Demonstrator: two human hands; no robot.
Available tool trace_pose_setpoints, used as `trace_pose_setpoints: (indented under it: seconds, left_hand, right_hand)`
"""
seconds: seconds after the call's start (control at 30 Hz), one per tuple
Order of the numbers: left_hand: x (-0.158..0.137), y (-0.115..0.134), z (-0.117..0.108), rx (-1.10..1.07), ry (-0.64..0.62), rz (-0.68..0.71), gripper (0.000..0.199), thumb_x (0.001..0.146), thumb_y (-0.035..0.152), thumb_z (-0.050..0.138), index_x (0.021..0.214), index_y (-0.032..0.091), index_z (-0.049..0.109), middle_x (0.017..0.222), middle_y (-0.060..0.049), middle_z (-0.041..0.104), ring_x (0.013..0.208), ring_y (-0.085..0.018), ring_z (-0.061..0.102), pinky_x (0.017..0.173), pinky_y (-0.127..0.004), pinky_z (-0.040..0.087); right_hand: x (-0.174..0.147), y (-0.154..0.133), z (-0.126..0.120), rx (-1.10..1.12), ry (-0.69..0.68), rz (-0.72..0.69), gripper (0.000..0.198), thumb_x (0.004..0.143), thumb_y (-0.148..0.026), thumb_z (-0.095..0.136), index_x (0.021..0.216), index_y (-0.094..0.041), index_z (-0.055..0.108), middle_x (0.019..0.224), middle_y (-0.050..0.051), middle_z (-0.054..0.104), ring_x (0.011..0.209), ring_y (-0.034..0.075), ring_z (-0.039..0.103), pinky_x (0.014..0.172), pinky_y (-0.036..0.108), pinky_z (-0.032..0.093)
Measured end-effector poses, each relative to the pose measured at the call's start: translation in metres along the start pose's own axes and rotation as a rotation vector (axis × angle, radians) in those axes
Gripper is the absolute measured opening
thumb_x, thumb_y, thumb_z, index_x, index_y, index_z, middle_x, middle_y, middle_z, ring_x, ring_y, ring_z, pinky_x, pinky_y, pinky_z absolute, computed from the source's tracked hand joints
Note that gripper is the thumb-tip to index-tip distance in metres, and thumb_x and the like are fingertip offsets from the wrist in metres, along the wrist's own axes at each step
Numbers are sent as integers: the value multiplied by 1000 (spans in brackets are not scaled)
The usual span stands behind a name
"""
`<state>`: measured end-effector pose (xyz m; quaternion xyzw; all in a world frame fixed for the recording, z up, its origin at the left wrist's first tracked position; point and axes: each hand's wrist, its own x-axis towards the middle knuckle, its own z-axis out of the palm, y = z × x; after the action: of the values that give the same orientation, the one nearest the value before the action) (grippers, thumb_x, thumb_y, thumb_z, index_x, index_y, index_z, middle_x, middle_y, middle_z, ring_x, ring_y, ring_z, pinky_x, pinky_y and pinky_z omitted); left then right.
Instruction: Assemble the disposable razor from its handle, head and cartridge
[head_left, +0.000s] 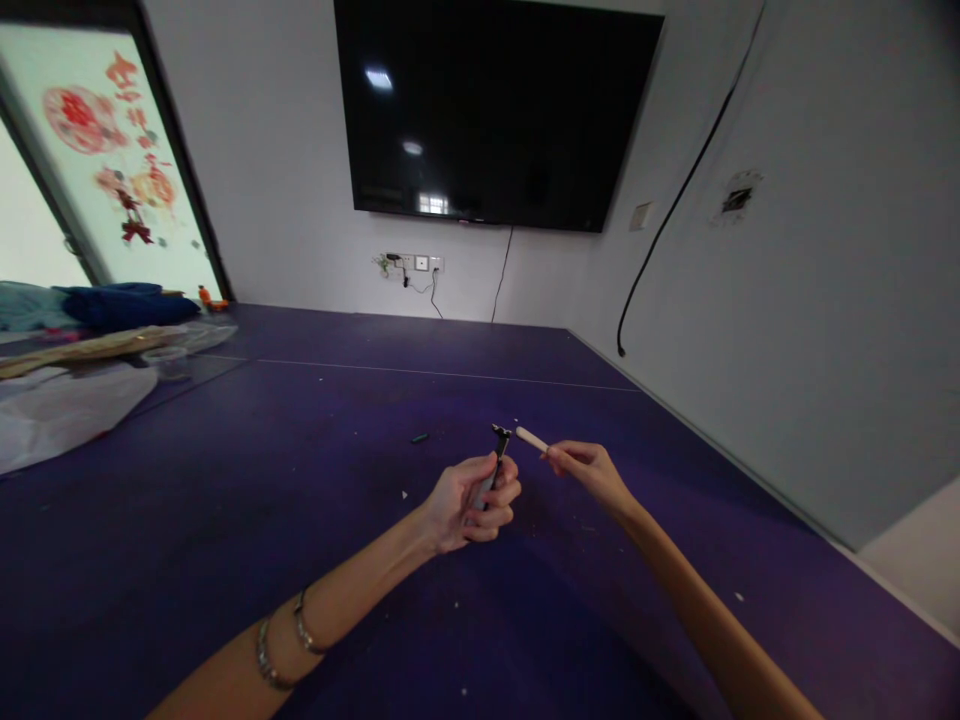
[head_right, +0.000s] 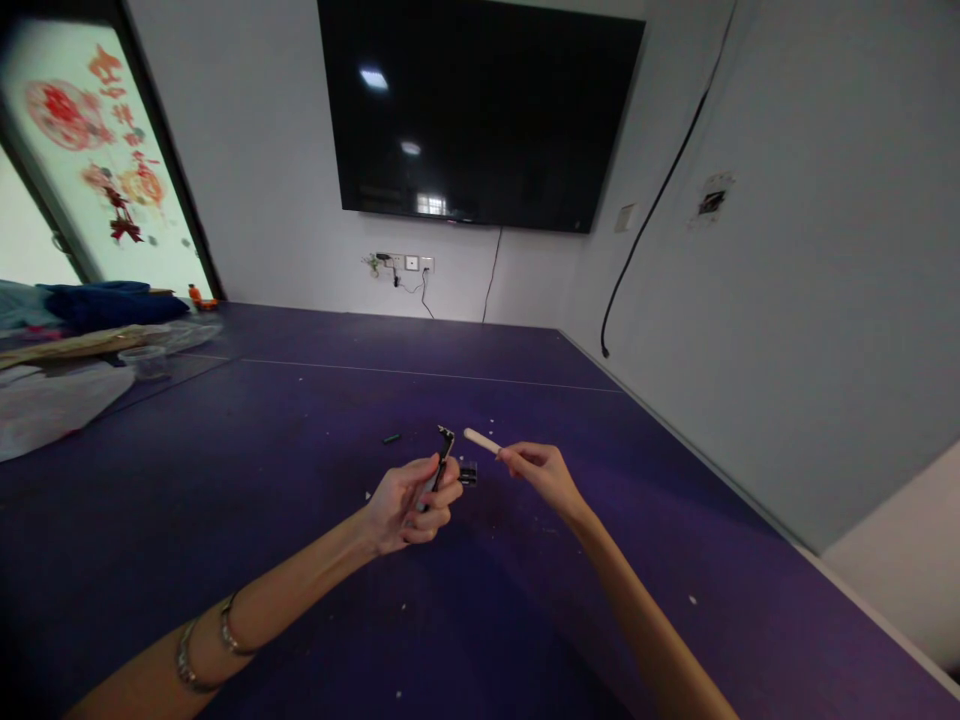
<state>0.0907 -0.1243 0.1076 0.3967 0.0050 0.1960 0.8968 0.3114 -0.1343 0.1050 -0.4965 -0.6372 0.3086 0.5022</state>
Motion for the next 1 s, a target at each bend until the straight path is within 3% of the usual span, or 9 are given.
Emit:
trace_pose_setpoints:
  seconds: [0.13,0.23,0.4,0.47,0.53,0.67,0.8,1.0]
  left_hand:
    - [3,2,-7,75,96,65,17,86,38,45,87,20,47,55,7,29,34,-3,22,28,-12,14]
    - [8,0,-12,218,228,184,18,84,38,50,83,20,45,56,7,35,35,-4,28,28,-13,17]
    - [14,0,-24,550,484,384,24,79,39,57,83,17,50,60,4,49,47,-7,48,41,-18,39]
    - [15,0,-30,651,568,441,26,77,39,59,85,15,52,61,3,53,52,-9,51,51,-21,44]
    - [15,0,-35,723,631,508,25,76,38,60,85,15,53,61,3,55,56,-9,53,57,-23,44]
    - [16,-1,-41,787,690,583,27,75,39,60,88,16,53,58,5,52,50,-7,47,51,-20,38]
    - [15,-2,-38,786,693,565,29,77,41,58,93,17,52,57,6,50,45,-6,44,45,-18,31]
    - [16,-2,-34,799,687,596,28,76,41,58,90,17,53,53,8,42,42,-4,35,42,-17,26]
  right_hand:
    - [1,1,-6,46,2,23,28,76,-43,59,74,-16,70,56,-1,51,55,10,44,52,23,32]
    - [-1,-2,-4,153,-16,87,29,76,-42,60,86,-17,69,61,-1,53,53,8,43,48,22,31]
    - [-4,-18,8,420,-44,158,26,72,-40,66,85,-17,65,63,-2,52,55,9,48,56,23,44]
    - [-7,-27,15,536,-42,175,24,72,-39,66,83,-18,62,63,-3,52,53,8,48,49,22,44]
    - [-12,-35,25,644,-50,187,23,74,-40,63,84,-20,57,62,-4,52,44,6,43,36,18,35]
    - [-24,-45,49,804,-132,247,22,79,-41,58,86,-21,52,53,-8,47,31,1,21,29,14,12]
    - [-33,-53,66,891,-170,318,24,81,-41,56,88,-19,54,48,-10,38,33,1,16,30,14,10]
    - [-39,-67,72,963,-188,405,26,80,-42,57,85,-17,55,45,-11,29,36,1,10,31,15,6]
